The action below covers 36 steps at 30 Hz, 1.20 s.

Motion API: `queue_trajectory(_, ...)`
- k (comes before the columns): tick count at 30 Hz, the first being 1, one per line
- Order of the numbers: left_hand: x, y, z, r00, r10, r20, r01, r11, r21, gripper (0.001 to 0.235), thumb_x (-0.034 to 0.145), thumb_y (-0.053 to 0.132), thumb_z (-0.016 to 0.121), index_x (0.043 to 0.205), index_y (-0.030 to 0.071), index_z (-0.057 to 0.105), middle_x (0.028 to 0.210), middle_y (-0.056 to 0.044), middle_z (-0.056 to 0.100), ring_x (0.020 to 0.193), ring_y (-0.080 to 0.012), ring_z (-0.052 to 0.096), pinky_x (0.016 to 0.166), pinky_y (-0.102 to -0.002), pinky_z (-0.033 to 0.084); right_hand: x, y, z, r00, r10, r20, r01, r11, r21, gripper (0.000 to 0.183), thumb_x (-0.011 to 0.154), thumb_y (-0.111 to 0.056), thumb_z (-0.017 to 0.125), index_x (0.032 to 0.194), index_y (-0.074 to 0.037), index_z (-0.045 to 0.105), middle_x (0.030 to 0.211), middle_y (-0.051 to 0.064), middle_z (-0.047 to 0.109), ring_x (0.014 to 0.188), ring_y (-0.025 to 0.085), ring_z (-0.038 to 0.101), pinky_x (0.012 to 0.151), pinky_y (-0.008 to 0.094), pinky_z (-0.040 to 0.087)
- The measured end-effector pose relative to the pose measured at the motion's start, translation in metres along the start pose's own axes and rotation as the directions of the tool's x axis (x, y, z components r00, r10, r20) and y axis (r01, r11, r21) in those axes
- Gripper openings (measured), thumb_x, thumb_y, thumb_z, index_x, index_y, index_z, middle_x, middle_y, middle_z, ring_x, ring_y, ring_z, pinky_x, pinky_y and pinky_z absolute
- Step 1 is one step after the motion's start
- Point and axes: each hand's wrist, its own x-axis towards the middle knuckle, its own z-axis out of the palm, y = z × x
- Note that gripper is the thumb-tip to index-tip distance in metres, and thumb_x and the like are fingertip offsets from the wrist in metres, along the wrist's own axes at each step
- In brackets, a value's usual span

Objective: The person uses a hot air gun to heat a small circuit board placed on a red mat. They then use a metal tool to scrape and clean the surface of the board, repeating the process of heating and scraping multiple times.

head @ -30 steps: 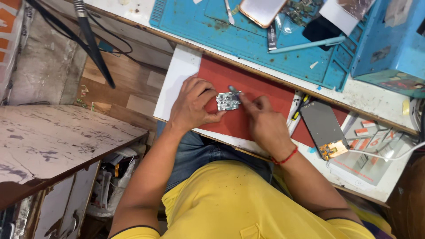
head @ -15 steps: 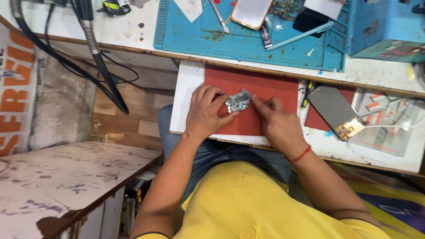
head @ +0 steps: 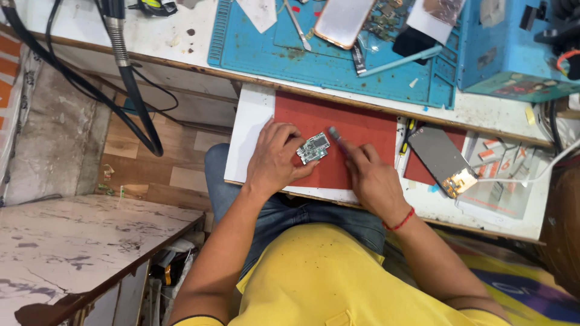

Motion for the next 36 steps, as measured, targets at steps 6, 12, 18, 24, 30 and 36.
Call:
queue_trajectory(6,-0.007,0.003,-0.005,0.999,-0.049,0.005,0.049,0.999,0.019,0.053,0.075,0.040,0.089,0.110,0.004,0.072,0.114,-0.010,0.060,0.116,-0.0308,0.057,0.115,-0.056,0.040,0.005,-0.001,0.004,0.999,-0.009,0.038,0.009,1.000,-0.008,0.054,0.091,-0.006,0.062,0.143,-0.019,0.059,0.104,0.008,0.067,0.067,0.031,0.068,0.056,0.043,0.054)
queue_trajectory(12,-0.023,0.012,-0.005,0.994,-0.106,-0.020,0.107,0.991,0.082,0.054,0.079,0.041,0.087,0.114,0.004,0.071,0.120,-0.012,0.058,0.122,-0.0326,0.055,0.116,-0.059,0.037,0.010,0.011,0.004,0.988,-0.078,0.133,0.085,0.995,-0.043,0.062,0.086,-0.003,0.060,0.146,-0.019,0.057,0.108,0.012,0.066,0.065,0.035,0.068,0.057,0.045,0.057)
queue_trajectory(18,-0.030,0.020,-0.022,0.987,-0.163,-0.010,0.163,0.977,0.140,0.057,0.079,0.043,0.086,0.116,0.003,0.070,0.118,-0.011,0.059,0.115,-0.0343,0.054,0.106,-0.055,0.042,0.005,0.001,0.004,0.957,-0.127,0.260,0.124,0.992,0.028,0.054,0.089,-0.012,0.062,0.142,-0.023,0.058,0.107,0.010,0.068,0.066,0.036,0.069,0.057,0.046,0.058)
queue_trajectory(24,-0.024,0.011,-0.021,0.984,-0.169,0.063,0.159,0.978,0.134,0.051,0.073,0.040,0.089,0.105,0.005,0.069,0.108,-0.008,0.060,0.111,-0.0322,0.054,0.104,-0.051,0.041,0.005,-0.003,0.013,0.979,-0.004,0.204,0.021,0.997,-0.078,0.063,0.086,-0.002,0.059,0.148,-0.013,0.055,0.111,0.013,0.063,0.066,0.034,0.069,0.055,0.044,0.057)
queue_trajectory(30,-0.004,0.005,-0.014,0.985,-0.112,0.134,0.096,0.988,0.125,0.056,0.062,0.038,0.091,0.101,0.004,0.069,0.105,-0.009,0.060,0.111,-0.0326,0.053,0.111,-0.056,0.033,0.009,0.005,0.008,0.991,-0.047,0.123,0.046,0.999,0.007,0.056,0.090,-0.005,0.063,0.145,-0.014,0.057,0.111,0.012,0.063,0.065,0.033,0.067,0.051,0.045,0.054)
queue_trajectory(36,0.009,0.003,-0.005,0.988,-0.118,0.097,0.112,0.991,0.067,0.052,0.065,0.037,0.092,0.102,0.008,0.070,0.109,-0.008,0.055,0.117,-0.0308,0.051,0.119,-0.058,0.029,0.007,0.012,0.005,0.993,0.046,0.112,-0.038,0.997,-0.072,0.053,0.097,-0.007,0.059,0.148,-0.019,0.057,0.106,0.009,0.062,0.064,0.032,0.066,0.052,0.044,0.053)
